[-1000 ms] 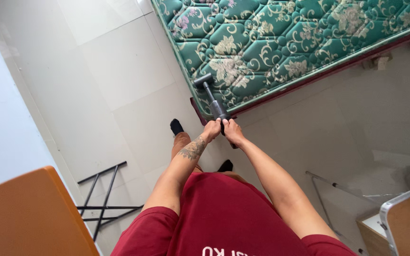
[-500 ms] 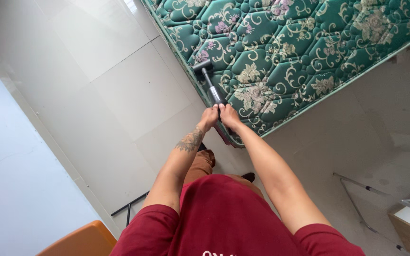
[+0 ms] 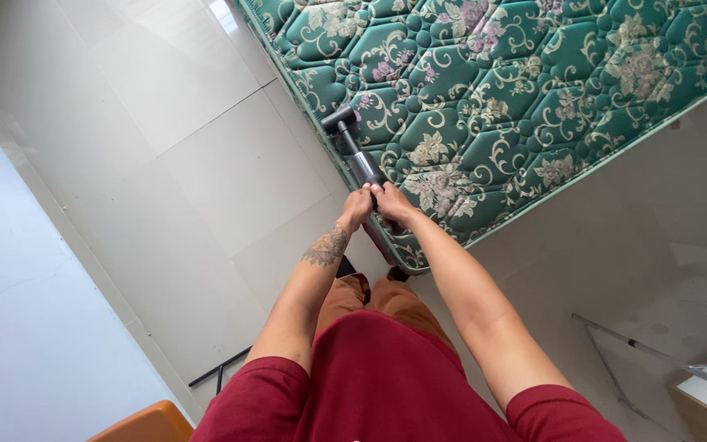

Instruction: The person cleans a mattress by moving a handheld vacuum cleaner attachment across the quilted surface of the bed.

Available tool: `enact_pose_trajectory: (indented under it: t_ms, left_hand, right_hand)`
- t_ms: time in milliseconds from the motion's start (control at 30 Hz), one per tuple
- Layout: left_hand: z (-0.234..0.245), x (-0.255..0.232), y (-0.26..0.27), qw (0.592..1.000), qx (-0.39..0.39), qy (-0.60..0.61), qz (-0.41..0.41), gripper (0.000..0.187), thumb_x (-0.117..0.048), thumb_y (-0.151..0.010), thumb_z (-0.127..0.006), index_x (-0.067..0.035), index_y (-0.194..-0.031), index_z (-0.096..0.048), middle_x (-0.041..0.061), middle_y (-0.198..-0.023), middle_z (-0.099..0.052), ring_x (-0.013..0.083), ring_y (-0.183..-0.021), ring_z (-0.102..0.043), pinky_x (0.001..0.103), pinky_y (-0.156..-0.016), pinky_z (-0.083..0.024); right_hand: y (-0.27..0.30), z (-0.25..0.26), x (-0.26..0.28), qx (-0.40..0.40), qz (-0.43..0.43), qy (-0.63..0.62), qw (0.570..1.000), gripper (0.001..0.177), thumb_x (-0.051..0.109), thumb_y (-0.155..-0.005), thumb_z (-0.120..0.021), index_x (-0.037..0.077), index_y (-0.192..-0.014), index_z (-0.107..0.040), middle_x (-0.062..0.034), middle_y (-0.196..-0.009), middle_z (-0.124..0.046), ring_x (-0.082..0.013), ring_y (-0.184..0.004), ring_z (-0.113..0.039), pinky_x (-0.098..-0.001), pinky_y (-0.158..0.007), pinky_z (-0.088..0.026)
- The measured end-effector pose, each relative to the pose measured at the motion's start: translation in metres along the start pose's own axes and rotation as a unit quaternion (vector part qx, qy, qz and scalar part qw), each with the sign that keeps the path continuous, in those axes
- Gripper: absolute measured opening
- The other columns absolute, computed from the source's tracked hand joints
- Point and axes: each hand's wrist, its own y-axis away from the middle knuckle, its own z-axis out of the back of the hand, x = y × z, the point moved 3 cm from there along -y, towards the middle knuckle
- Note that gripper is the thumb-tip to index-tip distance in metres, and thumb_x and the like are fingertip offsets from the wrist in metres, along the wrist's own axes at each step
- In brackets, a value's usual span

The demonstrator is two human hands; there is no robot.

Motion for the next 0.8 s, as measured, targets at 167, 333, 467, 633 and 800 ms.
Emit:
enact_pose_trajectory:
  t_ms: [167, 333, 467, 633, 800]
  left_hand:
    - [-0.034, 0.011, 0.007, 0.995, 0.007, 0.033, -0.091, 0.062, -0.049, -0.108, -0.033, 0.0, -0.109, -0.072, 0.01, -0.085, -0.072, 0.0226, -0.073, -0.069, 0.037, -0.066, -0.054]
    - [-0.058, 0.025, 0.024, 0.991, 0.039, 0.122, -0.022, 0.056, -0.051, -0.107, -0.034, -0.007, -0.124, -0.065, 0.01, -0.099, -0.071, 0.0226, -0.074, -0.069, 0.036, -0.065, -0.058]
    - [-0.055, 0.021, 0.024, 0.989, 0.045, 0.134, 0.042, 0.055, -0.055, -0.105, -0.034, -0.014, -0.126, -0.063, 0.009, -0.1, -0.07, 0.024, -0.069, -0.064, 0.04, -0.055, -0.05]
    - [-0.029, 0.0, -0.004, 0.988, 0.043, 0.141, 0.056, 0.055, -0.058, -0.104, -0.036, -0.015, -0.124, -0.064, 0.009, -0.096, -0.069, 0.0237, -0.07, -0.063, 0.041, -0.053, -0.048]
    - [0.025, -0.034, -0.054, 0.989, 0.06, 0.102, 0.09, 0.052, -0.059, -0.101, -0.039, -0.019, -0.127, -0.06, 0.003, -0.102, -0.069, 0.0215, -0.076, -0.064, 0.045, -0.066, -0.052]
  right_hand:
    - [0.01, 0.016, -0.027, -0.016, 0.036, 0.028, 0.999, 0.043, 0.043, -0.104, -0.047, 0.0, -0.107, -0.055, -0.0182, -0.075, -0.068, -0.0316, -0.054, -0.067, -0.0445, -0.049, -0.053]
    - [0.0, 0.016, -0.062, -0.098, 0.144, 0.169, 0.97, 0.047, 0.047, -0.107, -0.048, 0.001, -0.109, -0.06, -0.0247, -0.085, -0.073, -0.0412, -0.074, -0.069, -0.0525, -0.07, -0.052]
    - [-0.004, 0.014, -0.065, -0.036, 0.027, 0.108, 0.993, 0.051, 0.048, -0.101, -0.043, 0.001, -0.115, -0.055, -0.0285, -0.099, -0.071, -0.0478, -0.089, -0.072, -0.055, -0.081, -0.056]
    - [-0.05, 0.002, -0.045, -0.075, 0.074, 0.147, 0.984, 0.053, 0.05, -0.103, -0.044, 0.0, -0.114, -0.059, -0.0312, -0.108, -0.069, -0.0496, -0.105, -0.065, -0.0558, -0.09, -0.049]
    - [-0.1, -0.012, 0.007, -0.079, 0.045, 0.107, 0.99, 0.053, 0.05, -0.103, -0.041, 0.0, -0.114, -0.058, -0.0298, -0.106, -0.069, -0.049, -0.102, -0.066, -0.0557, -0.088, -0.051]
